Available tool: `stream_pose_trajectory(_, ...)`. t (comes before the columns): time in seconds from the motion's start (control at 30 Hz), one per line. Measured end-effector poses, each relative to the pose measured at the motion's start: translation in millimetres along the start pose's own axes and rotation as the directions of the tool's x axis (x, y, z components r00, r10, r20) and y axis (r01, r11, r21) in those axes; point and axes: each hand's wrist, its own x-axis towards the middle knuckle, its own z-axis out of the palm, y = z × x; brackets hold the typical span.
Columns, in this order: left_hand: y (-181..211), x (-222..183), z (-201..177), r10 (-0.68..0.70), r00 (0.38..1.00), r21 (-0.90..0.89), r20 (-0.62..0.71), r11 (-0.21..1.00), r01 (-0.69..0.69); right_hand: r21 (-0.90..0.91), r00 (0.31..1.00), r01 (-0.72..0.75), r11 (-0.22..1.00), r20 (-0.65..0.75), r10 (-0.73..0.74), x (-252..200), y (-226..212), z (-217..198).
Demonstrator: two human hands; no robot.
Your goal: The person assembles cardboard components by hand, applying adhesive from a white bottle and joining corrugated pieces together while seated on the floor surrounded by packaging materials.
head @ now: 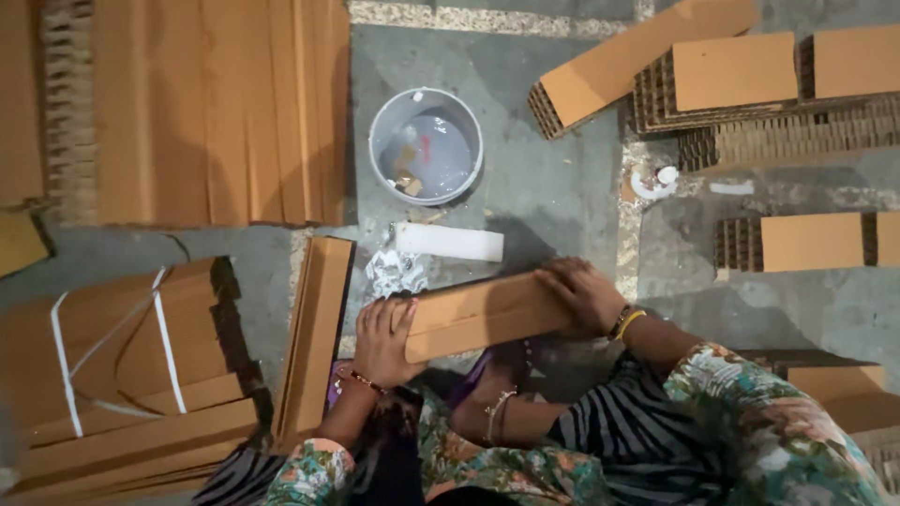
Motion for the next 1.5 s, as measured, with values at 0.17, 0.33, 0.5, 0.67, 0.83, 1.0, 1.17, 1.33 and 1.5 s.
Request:
stream_pose_trajectory(0.17,-5.9,-2.6,5.8,-0.006,0.999,0.032,0.045,0.999,0.004,-0.017,0.999,0.023,1.000,-0.046,-0.024,-3.0,-2.7,-1.4)
stream_pose_trajectory(0.33,-9.8,-14.8,15.1,0.034,0.999,0.047,-0.011,0.998,-0.033,-0.051,0.996,0.046,0.998,-0.072,-0.050,-15.1,-3.8,5.3)
stream_pose_trajectory(0.5,-3.8,-13.8,13.1,-0.016,1.000,0.095,-0.021,0.995,0.018,-0.140,0.998,0.035,0.990,-0.041,-0.041,-4.7,-7.7,0.9)
stream_pose_trajectory(0.67,5.5,-6.1,9.5,-0.097,0.993,0.158,0.064,0.984,0.086,-0.169,0.999,-0.046,0.985,-0.027,0.042,7.3,-32.5,7.4)
stream_pose_trajectory(0.83,29.1,24.1,35.6,-0.098,0.971,0.146,0.216,0.987,0.067,-0.136,0.997,0.044,0.990,-0.050,-0.051,59.6,-75.4,53.8)
stream_pose_trajectory(1.0,54.6,38.6,32.8,-0.087,0.989,0.095,0.124,0.993,0.076,-0.095,0.999,-0.038,0.995,-0.033,0.034,78.3,-104.5,69.8)
stream_pose_trajectory(1.17,53.5,43.6,31.2,-0.122,0.979,0.025,0.162,0.993,0.119,-0.089,0.994,0.031,0.996,-0.106,-0.040,81.4,-101.2,73.0)
stream_pose_trajectory(1.33,50.7,40.4,35.8,-0.070,0.996,0.019,0.054,0.997,0.069,0.027,0.992,-0.098,0.995,0.080,0.096,86.3,-103.7,58.3)
stream_pose_trajectory(1.5,53.5,40.7,33.3,-0.100,0.988,0.073,0.117,0.993,0.092,0.010,0.998,-0.067,0.998,0.018,0.067,84.1,-103.4,59.7)
